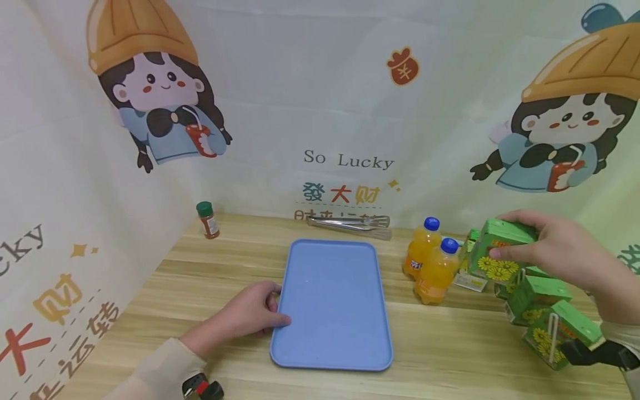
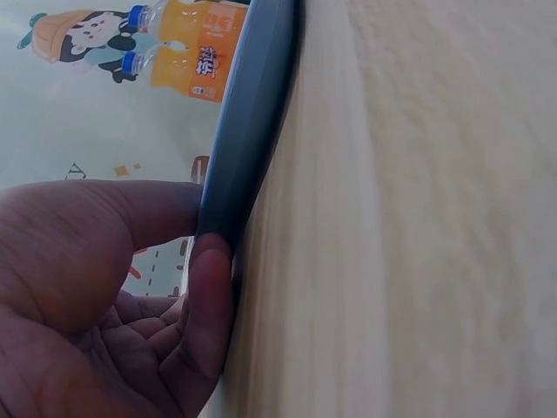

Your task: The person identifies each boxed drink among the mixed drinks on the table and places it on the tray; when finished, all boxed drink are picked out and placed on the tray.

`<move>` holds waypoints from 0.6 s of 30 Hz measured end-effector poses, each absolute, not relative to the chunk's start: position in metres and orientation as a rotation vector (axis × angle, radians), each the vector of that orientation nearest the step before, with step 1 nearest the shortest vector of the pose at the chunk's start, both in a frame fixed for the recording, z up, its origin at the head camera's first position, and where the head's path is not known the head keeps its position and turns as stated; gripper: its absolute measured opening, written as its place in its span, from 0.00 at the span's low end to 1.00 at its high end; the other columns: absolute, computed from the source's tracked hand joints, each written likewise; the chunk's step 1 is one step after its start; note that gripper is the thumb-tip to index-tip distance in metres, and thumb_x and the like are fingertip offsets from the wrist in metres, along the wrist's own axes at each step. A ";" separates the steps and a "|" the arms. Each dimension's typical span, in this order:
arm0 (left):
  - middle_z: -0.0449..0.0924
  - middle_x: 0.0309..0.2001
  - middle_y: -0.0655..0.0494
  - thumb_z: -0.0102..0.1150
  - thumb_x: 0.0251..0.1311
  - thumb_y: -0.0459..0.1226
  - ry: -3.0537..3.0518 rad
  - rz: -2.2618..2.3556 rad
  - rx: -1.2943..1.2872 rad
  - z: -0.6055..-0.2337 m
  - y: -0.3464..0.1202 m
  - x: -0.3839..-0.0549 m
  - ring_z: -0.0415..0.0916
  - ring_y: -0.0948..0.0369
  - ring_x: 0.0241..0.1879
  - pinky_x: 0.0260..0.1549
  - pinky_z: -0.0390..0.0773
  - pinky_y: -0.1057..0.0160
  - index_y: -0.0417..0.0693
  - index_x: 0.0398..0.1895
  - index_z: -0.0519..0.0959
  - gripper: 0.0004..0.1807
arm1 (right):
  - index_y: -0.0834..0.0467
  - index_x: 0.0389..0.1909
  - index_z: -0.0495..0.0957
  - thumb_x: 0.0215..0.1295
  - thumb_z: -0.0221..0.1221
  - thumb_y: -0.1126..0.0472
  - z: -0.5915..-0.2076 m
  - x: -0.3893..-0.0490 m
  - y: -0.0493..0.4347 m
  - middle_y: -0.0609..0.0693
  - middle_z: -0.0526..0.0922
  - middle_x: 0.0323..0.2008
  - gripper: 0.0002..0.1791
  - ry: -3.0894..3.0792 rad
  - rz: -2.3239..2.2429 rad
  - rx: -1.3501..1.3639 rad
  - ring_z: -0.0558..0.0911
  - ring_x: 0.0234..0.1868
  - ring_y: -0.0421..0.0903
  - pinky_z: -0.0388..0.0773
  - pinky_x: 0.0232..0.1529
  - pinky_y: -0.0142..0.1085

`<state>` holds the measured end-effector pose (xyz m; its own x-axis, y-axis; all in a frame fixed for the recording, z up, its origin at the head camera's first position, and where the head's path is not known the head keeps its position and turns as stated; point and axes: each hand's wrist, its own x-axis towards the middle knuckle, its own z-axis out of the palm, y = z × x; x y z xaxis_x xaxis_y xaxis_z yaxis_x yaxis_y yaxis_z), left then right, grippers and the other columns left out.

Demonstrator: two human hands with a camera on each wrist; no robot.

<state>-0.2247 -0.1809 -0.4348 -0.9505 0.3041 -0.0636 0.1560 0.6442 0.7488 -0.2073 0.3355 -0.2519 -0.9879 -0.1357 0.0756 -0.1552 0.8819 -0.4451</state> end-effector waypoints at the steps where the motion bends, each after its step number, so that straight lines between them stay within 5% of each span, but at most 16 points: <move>1: 0.79 0.28 0.54 0.85 0.59 0.35 2.680 1.194 0.381 -0.435 -0.181 -0.224 0.80 0.59 0.21 0.22 0.81 0.59 0.25 0.69 0.76 0.39 | 0.64 0.76 0.73 0.72 0.76 0.50 -0.248 -0.208 0.335 0.61 0.85 0.48 0.40 -3.001 0.717 0.239 0.81 0.38 0.54 0.80 0.32 0.43; 8: 0.79 0.28 0.54 0.85 0.59 0.36 2.670 1.206 0.387 -0.433 -0.181 -0.223 0.79 0.59 0.21 0.22 0.82 0.58 0.25 0.69 0.76 0.39 | 0.61 0.74 0.76 0.69 0.78 0.48 -0.224 -0.218 0.319 0.58 0.88 0.47 0.39 -2.964 0.641 0.292 0.82 0.38 0.54 0.77 0.34 0.44; 18: 0.80 0.29 0.54 0.85 0.59 0.35 2.660 1.215 0.376 -0.432 -0.181 -0.221 0.80 0.59 0.21 0.22 0.83 0.57 0.24 0.70 0.75 0.40 | 0.58 0.74 0.77 0.71 0.77 0.49 -0.218 -0.241 0.292 0.55 0.87 0.53 0.37 -3.002 0.865 0.389 0.86 0.45 0.51 0.88 0.43 0.41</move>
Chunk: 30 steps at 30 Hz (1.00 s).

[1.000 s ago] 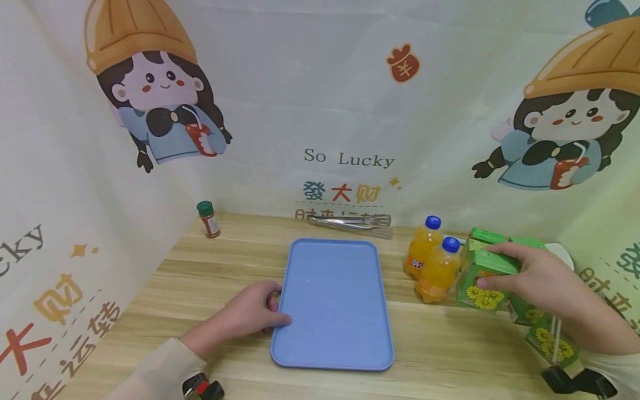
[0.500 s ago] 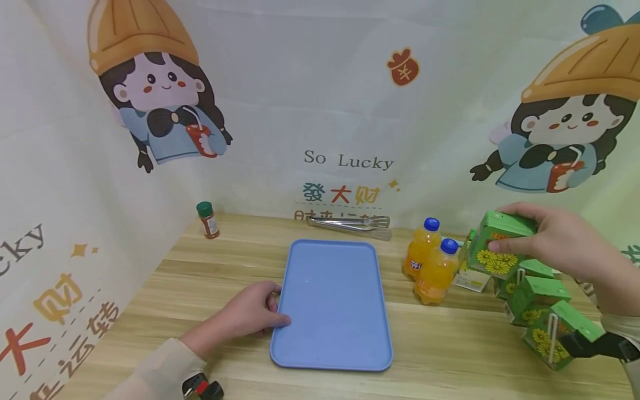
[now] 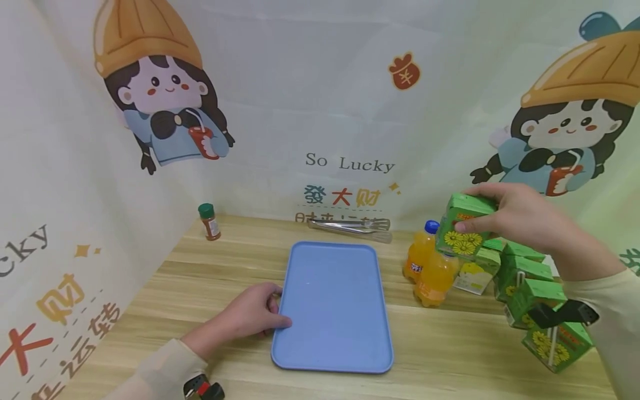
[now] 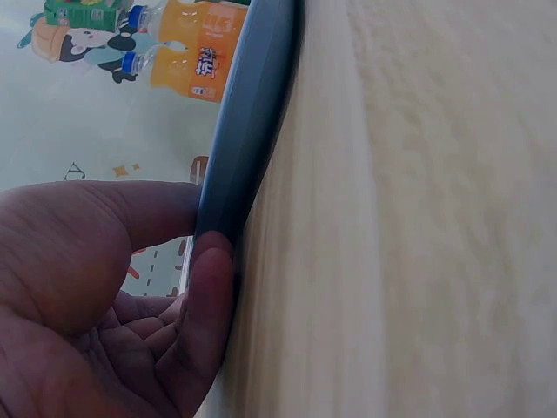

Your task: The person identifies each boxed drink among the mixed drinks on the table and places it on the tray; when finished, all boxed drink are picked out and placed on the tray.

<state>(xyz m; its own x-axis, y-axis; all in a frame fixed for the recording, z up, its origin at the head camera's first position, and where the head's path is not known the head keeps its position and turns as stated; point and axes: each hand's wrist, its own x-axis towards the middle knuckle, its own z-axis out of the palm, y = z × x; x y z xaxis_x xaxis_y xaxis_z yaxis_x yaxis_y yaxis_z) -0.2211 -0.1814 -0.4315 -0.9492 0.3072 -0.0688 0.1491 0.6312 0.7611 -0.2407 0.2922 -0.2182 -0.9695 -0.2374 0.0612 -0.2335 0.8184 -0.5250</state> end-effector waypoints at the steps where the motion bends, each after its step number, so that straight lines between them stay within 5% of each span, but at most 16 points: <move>1: 0.80 0.29 0.54 0.85 0.59 0.35 2.658 1.218 0.377 -0.432 -0.182 -0.221 0.80 0.59 0.21 0.22 0.83 0.57 0.24 0.70 0.75 0.41 | 0.58 0.74 0.76 0.71 0.78 0.50 -0.219 -0.243 0.289 0.55 0.87 0.54 0.37 2.970 -0.891 -0.391 0.87 0.47 0.51 0.89 0.45 0.42; 10: 0.80 0.30 0.54 0.86 0.58 0.35 2.669 1.215 0.367 -0.433 -0.183 -0.222 0.80 0.59 0.22 0.22 0.83 0.57 0.25 0.70 0.75 0.41 | 0.61 0.76 0.76 0.70 0.78 0.53 -0.226 -0.265 0.257 0.60 0.87 0.59 0.38 2.907 -0.986 -0.455 0.88 0.49 0.54 0.90 0.47 0.47; 30: 0.80 0.29 0.55 0.85 0.59 0.35 2.658 1.228 0.372 -0.435 -0.182 -0.222 0.80 0.59 0.22 0.21 0.82 0.58 0.25 0.70 0.75 0.41 | 0.59 0.69 0.81 0.68 0.79 0.55 -0.247 -0.294 0.187 0.58 0.88 0.51 0.32 2.870 -1.031 -0.549 0.87 0.44 0.55 0.89 0.45 0.45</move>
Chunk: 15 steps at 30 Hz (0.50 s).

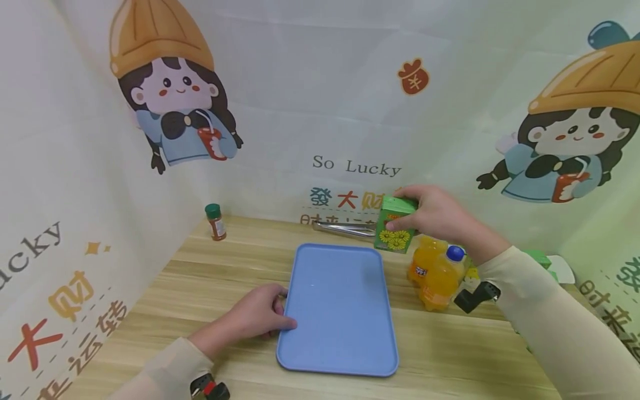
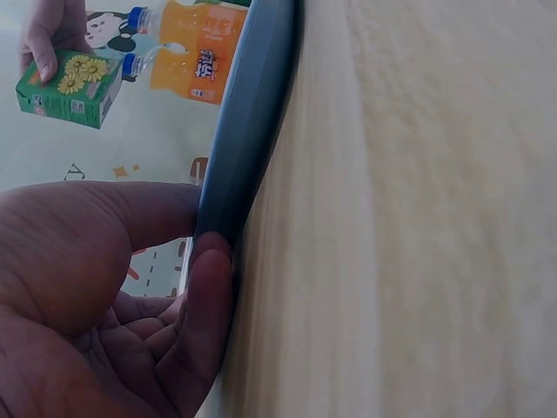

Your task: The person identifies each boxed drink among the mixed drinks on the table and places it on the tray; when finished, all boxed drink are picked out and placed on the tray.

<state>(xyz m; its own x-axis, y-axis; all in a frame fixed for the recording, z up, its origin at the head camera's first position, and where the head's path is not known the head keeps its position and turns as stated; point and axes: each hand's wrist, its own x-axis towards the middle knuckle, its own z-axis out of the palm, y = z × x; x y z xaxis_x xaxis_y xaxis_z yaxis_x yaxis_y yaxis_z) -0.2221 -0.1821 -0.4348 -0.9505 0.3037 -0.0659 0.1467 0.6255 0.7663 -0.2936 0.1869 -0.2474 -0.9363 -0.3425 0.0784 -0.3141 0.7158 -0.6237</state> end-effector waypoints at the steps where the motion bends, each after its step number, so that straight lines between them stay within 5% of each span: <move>1: 0.80 0.29 0.55 0.85 0.59 0.35 2.656 1.228 0.370 -0.435 -0.182 -0.222 0.80 0.59 0.22 0.21 0.82 0.58 0.25 0.71 0.75 0.41 | 0.59 0.69 0.81 0.68 0.79 0.56 -0.249 -0.294 0.184 0.58 0.88 0.51 0.31 2.867 -1.038 -0.553 0.87 0.44 0.55 0.89 0.45 0.45; 15: 0.81 0.29 0.54 0.85 0.58 0.34 2.651 1.236 0.365 -0.437 -0.183 -0.223 0.80 0.59 0.21 0.20 0.82 0.59 0.24 0.70 0.74 0.41 | 0.57 0.67 0.84 0.65 0.81 0.57 -0.282 -0.310 0.147 0.57 0.84 0.53 0.30 2.832 -1.083 -0.606 0.84 0.47 0.56 0.87 0.41 0.44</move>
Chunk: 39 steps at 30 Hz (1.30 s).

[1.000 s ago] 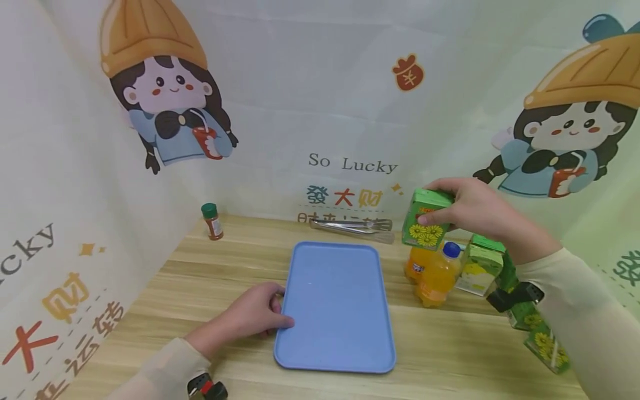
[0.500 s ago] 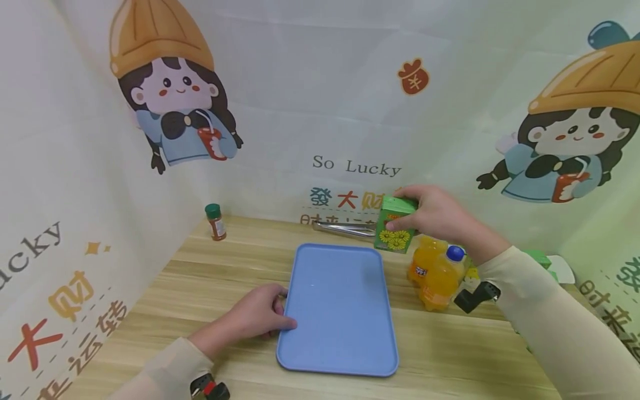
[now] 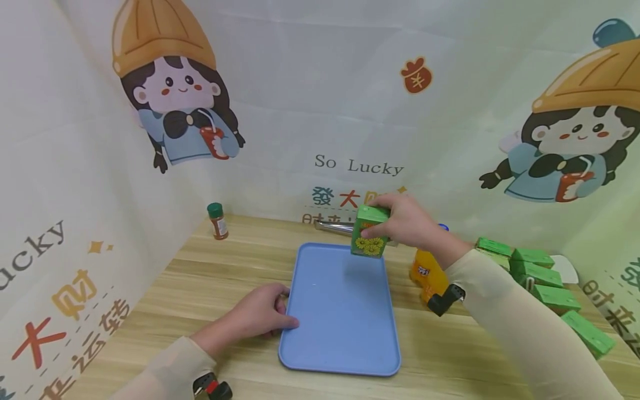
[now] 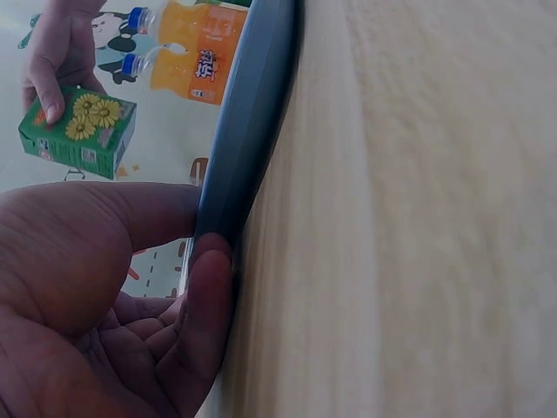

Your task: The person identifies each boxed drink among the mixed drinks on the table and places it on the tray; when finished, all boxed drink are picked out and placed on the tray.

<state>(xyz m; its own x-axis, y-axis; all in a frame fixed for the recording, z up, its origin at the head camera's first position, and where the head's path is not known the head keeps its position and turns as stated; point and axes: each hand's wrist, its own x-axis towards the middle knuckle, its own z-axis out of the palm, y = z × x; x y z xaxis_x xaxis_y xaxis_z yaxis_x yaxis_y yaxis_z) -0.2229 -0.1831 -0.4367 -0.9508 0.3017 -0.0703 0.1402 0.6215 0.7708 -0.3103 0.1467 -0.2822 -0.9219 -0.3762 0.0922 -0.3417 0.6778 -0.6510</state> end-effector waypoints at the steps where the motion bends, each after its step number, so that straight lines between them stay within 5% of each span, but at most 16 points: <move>1: 0.81 0.29 0.54 0.85 0.58 0.34 2.650 1.239 0.368 -0.437 -0.183 -0.223 0.80 0.59 0.21 0.20 0.82 0.58 0.24 0.70 0.74 0.41 | 0.56 0.66 0.84 0.65 0.81 0.57 -0.285 -0.312 0.144 0.57 0.85 0.53 0.30 2.829 -1.084 -0.607 0.84 0.48 0.56 0.87 0.42 0.45; 39: 0.81 0.28 0.54 0.84 0.60 0.35 2.631 1.227 0.369 -0.430 -0.184 -0.220 0.80 0.58 0.22 0.22 0.82 0.58 0.26 0.69 0.76 0.38 | 0.57 0.67 0.85 0.60 0.84 0.57 -0.371 -0.360 0.050 0.51 0.89 0.53 0.35 2.798 -1.166 -0.679 0.85 0.52 0.50 0.85 0.55 0.46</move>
<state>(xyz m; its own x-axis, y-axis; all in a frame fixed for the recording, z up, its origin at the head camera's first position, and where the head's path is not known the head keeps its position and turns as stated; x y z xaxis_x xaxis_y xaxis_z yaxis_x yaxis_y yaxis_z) -0.2203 -0.1844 -0.4303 -0.9454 0.3138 -0.0875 0.1347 0.6212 0.7720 -0.3599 0.0498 -0.3712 -0.9039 -0.4069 0.1320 -0.3803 0.6228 -0.6838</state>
